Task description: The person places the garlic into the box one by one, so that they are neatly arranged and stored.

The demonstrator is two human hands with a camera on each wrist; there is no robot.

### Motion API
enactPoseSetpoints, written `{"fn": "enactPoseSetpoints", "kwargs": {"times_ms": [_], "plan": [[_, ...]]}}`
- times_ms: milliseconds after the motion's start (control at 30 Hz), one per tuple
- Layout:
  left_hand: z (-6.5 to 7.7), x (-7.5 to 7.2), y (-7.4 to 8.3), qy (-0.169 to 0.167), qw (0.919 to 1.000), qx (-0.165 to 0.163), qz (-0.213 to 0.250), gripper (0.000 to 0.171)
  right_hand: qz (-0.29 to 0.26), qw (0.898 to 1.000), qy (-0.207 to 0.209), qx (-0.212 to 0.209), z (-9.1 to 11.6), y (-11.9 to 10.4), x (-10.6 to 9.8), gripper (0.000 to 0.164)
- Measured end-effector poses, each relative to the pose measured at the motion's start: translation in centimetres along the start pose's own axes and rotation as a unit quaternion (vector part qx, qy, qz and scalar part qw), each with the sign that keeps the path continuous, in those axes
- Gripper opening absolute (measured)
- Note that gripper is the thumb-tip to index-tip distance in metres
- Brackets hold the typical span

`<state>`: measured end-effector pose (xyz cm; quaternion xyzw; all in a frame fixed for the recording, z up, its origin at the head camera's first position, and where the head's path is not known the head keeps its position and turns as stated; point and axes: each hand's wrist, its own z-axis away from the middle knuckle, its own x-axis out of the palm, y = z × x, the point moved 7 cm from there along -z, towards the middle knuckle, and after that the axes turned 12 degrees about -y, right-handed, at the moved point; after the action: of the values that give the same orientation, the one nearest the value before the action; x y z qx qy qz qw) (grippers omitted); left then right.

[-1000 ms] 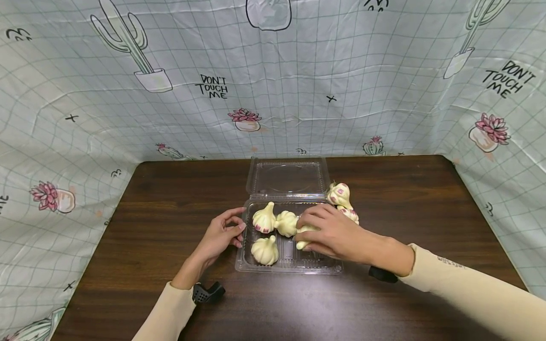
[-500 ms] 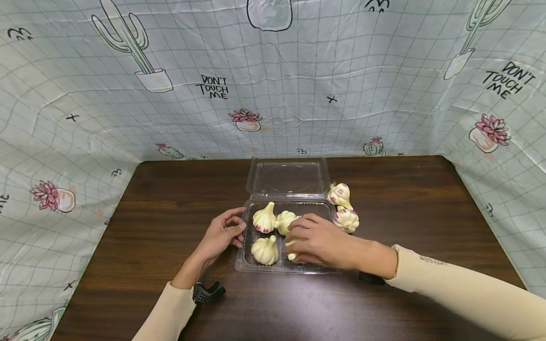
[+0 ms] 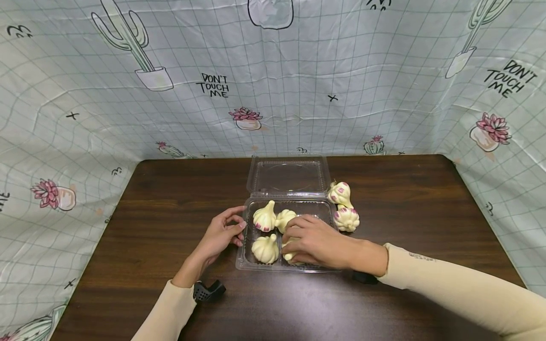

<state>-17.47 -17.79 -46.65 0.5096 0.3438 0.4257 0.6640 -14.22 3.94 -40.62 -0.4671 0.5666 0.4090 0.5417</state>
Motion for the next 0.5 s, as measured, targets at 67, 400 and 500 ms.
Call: {"fn": "enactPoseSetpoints", "kwargs": {"times_ms": [67, 400, 500], "plan": [[-0.03, -0.01, 0.01, 0.000, 1.0000, 0.000, 0.000, 0.049, -0.006, 1.000, -0.001, 0.007, -0.06, 0.11, 0.15, 0.023], [-0.08, -0.04, -0.06, -0.001, 1.0000, -0.001, 0.004, 0.049, -0.012, 0.999, -0.005, 0.032, -0.41, 0.31, 0.67, 0.025], [-0.05, -0.03, -0.06, -0.002, 1.0000, -0.002, 0.006, 0.049, -0.023, 0.999, -0.005, 0.038, -0.55, 0.18, 0.71, 0.025]]}}
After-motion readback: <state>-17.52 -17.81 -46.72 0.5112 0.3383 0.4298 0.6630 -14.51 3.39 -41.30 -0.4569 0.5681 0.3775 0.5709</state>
